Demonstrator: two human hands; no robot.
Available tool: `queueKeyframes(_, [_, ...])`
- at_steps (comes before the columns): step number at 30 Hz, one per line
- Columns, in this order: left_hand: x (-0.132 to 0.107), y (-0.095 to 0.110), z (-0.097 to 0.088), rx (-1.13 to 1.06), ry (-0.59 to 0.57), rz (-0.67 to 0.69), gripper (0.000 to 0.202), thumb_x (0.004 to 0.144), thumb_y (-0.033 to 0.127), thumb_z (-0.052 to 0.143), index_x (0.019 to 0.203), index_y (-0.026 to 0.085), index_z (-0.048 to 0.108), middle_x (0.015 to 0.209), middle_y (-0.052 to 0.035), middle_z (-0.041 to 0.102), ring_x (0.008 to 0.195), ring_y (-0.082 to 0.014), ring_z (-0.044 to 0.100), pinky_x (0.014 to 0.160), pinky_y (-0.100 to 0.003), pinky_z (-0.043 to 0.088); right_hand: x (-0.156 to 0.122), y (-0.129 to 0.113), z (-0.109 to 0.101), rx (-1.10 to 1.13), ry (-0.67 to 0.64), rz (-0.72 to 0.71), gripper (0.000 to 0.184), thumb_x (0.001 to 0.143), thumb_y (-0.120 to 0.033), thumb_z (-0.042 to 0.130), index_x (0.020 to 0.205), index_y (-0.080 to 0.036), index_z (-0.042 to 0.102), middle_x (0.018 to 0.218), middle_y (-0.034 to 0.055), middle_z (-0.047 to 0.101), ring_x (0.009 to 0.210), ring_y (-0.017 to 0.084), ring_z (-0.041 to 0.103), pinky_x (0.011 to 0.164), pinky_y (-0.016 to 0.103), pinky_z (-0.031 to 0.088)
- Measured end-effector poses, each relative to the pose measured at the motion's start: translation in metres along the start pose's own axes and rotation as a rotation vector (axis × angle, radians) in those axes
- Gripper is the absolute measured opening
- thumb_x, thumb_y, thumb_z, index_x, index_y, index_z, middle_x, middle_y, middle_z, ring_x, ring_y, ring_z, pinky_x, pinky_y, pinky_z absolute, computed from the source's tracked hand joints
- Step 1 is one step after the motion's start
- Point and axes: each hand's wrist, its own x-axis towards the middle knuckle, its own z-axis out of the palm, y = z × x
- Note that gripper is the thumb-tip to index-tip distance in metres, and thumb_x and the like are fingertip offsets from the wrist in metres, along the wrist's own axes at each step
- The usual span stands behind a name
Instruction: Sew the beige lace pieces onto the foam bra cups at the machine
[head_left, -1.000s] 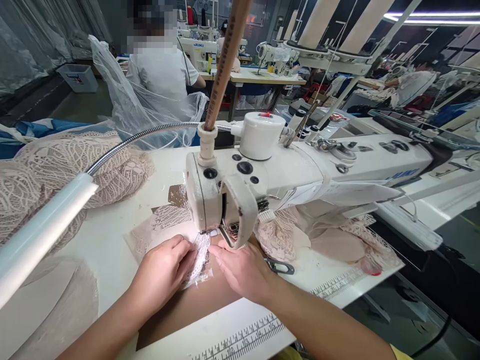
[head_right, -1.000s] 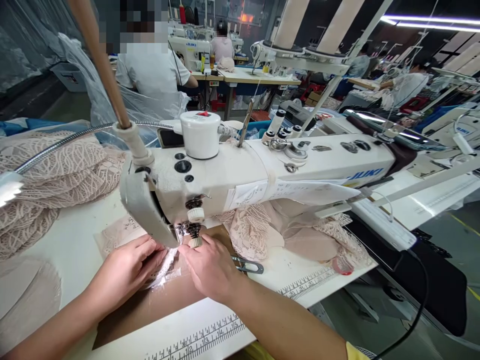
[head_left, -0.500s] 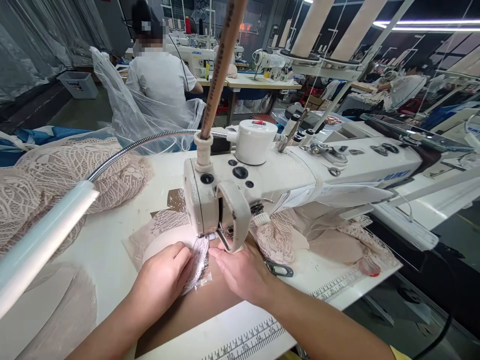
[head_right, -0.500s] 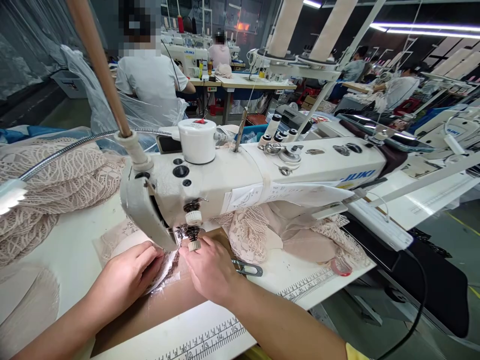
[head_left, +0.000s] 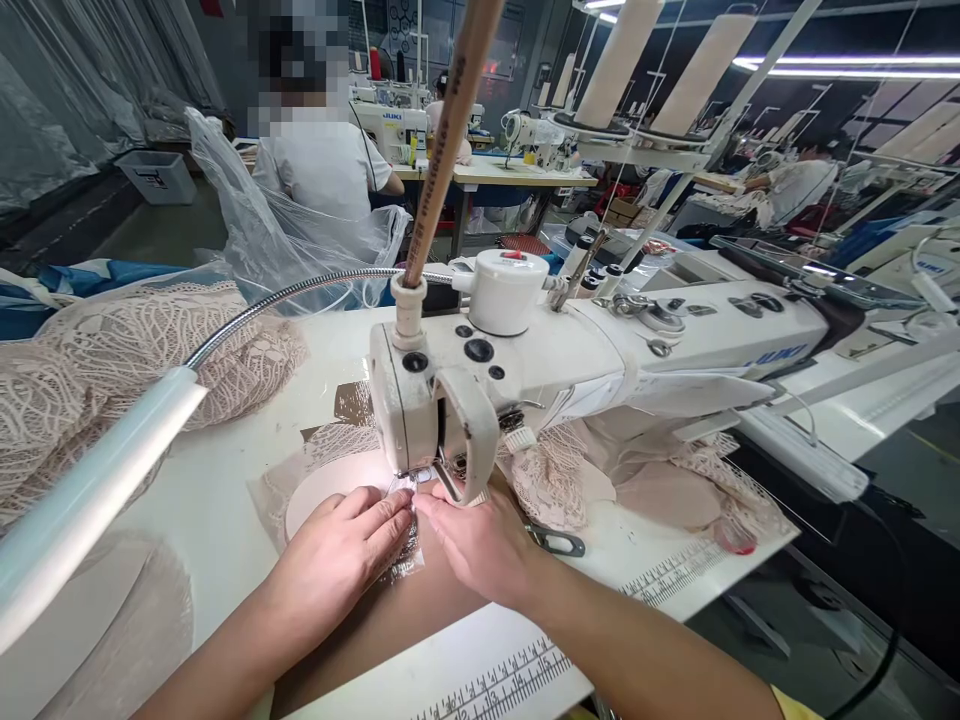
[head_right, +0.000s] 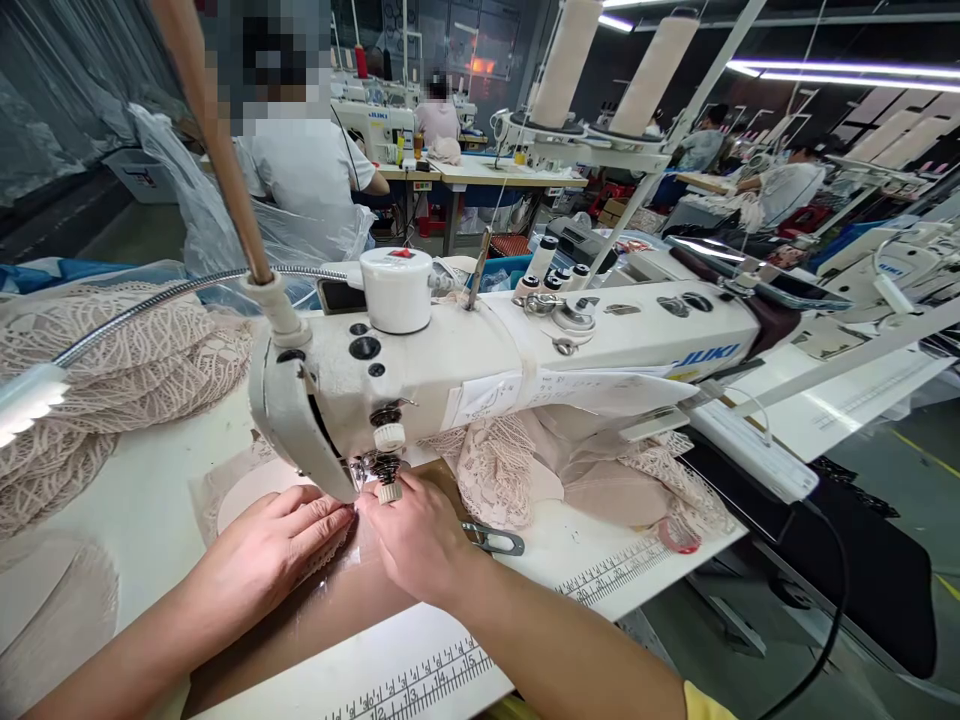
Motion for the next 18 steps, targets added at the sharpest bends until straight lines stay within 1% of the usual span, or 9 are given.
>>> queueKeyframes(2, [-0.0007, 0.0004, 0.0009, 0.014, -0.010, -0.018, 0.023, 0.094, 0.014, 0.043, 0.107, 0.013, 0.062, 0.108, -0.0110, 0.068, 0.085, -0.0220, 0.058, 0.067, -0.034, 0.049, 0.0007, -0.0004, -0.0012, -0.008, -0.017, -0.014, 0.030, 0.082, -0.008, 0.047, 0.105, -0.019, 0.063, 0.090, 0.0053, 0.060, 0.081, 0.017, 0.051, 0.067, 0.026, 0.038])
queueKeyframes(7, [-0.0015, 0.0011, 0.0029, 0.039, 0.025, -0.042, 0.024, 0.094, 0.013, 0.041, 0.102, 0.011, 0.063, 0.105, -0.0133, 0.068, 0.081, -0.0214, 0.059, 0.066, -0.034, 0.051, 0.0021, -0.0017, -0.0049, -0.025, -0.036, -0.034, 0.034, 0.080, -0.007, 0.048, 0.108, -0.019, 0.061, 0.094, 0.0043, 0.060, 0.082, 0.017, 0.050, 0.067, 0.027, 0.038])
queueKeyframes(13, [-0.0006, 0.0019, 0.0011, 0.010, 0.045, -0.049, 0.024, 0.095, 0.013, 0.039, 0.095, 0.011, 0.064, 0.098, -0.0120, 0.067, 0.083, -0.0205, 0.059, 0.072, -0.033, 0.052, 0.0029, -0.0029, -0.0055, -0.063, -0.061, -0.056, 0.035, 0.079, -0.006, 0.048, 0.110, -0.020, 0.059, 0.100, 0.0024, 0.061, 0.085, 0.017, 0.050, 0.068, 0.028, 0.038])
queueKeyframes(15, [-0.0006, 0.0018, 0.0002, -0.004, 0.032, -0.051, 0.023, 0.094, 0.012, 0.040, 0.094, 0.011, 0.063, 0.096, -0.0121, 0.066, 0.083, -0.0210, 0.058, 0.071, -0.033, 0.052, 0.0035, -0.0036, -0.0055, -0.086, -0.072, -0.053, 0.035, 0.078, -0.006, 0.048, 0.108, -0.020, 0.059, 0.101, 0.0021, 0.061, 0.084, 0.018, 0.050, 0.066, 0.029, 0.037])
queueKeyframes(18, [-0.0006, -0.0002, -0.0009, -0.023, -0.032, -0.047, 0.021, 0.093, 0.011, 0.041, 0.093, 0.013, 0.062, 0.097, -0.0115, 0.065, 0.082, -0.0217, 0.057, 0.071, -0.035, 0.050, 0.0052, -0.0053, -0.0056, -0.130, -0.100, -0.047, 0.036, 0.075, -0.005, 0.049, 0.107, -0.019, 0.060, 0.097, 0.0030, 0.062, 0.082, 0.019, 0.050, 0.061, 0.030, 0.035])
